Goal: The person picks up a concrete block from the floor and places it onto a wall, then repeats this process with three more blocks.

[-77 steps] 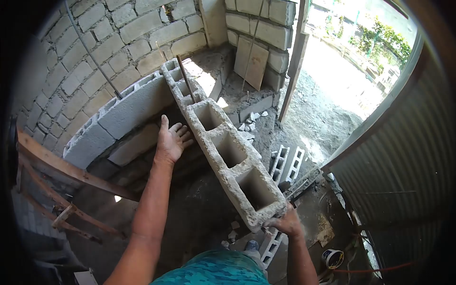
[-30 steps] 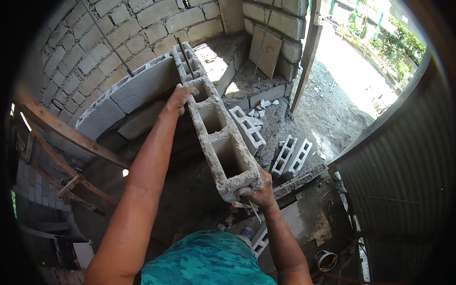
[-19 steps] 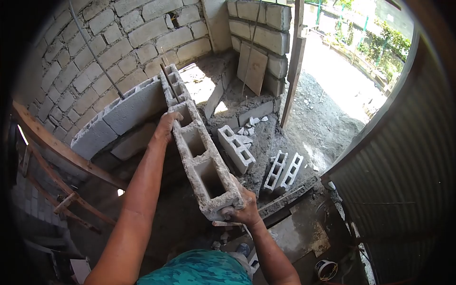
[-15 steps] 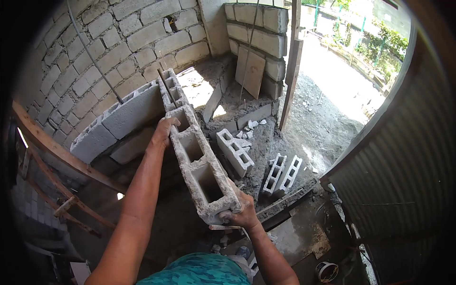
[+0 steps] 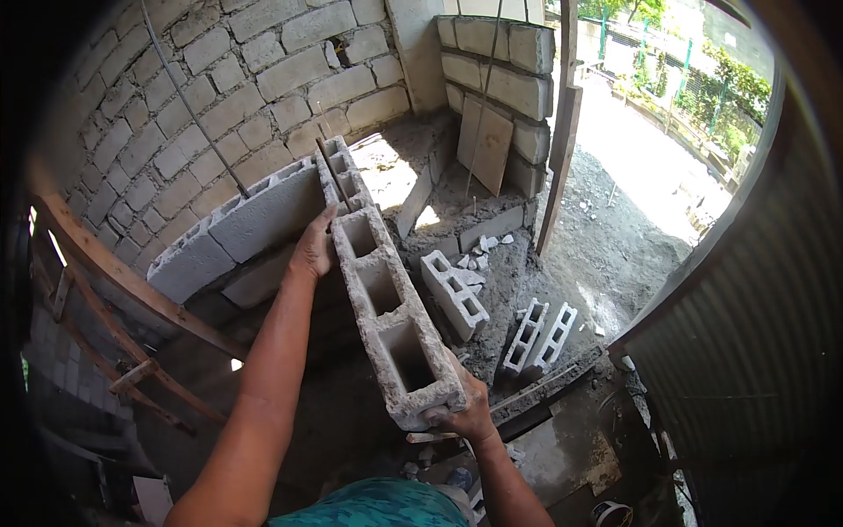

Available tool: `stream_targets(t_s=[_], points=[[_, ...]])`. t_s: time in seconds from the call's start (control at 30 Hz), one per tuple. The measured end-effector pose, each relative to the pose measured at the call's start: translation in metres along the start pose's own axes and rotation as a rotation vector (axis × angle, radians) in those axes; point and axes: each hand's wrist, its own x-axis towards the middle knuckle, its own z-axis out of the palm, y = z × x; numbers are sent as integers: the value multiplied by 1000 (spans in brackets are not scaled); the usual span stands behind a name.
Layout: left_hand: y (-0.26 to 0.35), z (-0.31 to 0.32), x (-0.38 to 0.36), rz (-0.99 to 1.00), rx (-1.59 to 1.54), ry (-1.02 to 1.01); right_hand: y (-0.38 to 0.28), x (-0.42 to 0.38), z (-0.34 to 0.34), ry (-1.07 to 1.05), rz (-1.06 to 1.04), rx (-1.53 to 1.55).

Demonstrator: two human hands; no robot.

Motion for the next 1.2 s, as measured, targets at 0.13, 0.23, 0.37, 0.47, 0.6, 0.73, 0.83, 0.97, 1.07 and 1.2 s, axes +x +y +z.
stream_targets(t_s=[0.13,0.23,0.37,0.47,0.6,0.73,0.83,0.97,1.07,1.2], points=[[7,-20,55,-35,55,466,-2,-2,1,16,62,56],[-13,-63,132,63,129,256,-3,-2,3,38,98,98],[-24,-93,195,158,690,450,-3,-5,2,51,135,79],[-14,-75,156,50,657,362,-8,-9,-2,-19,194,33],[-3,-76,151,63,745,311,-13,-5,0,8,188,50],[6,-56,127,114,844,369,-21,-2,5,73,151,49],[10,-56,122,102,816,292,-22,-3,7,112,208,77],[10,-55,124,22,744,300,-19,-4,5,71,216,-20],[9,-51,120,78,688,313,-7,-10,7,112,111,50],[-1,-63,142,49,837,415,17,-33,-5,119,160,-162]])
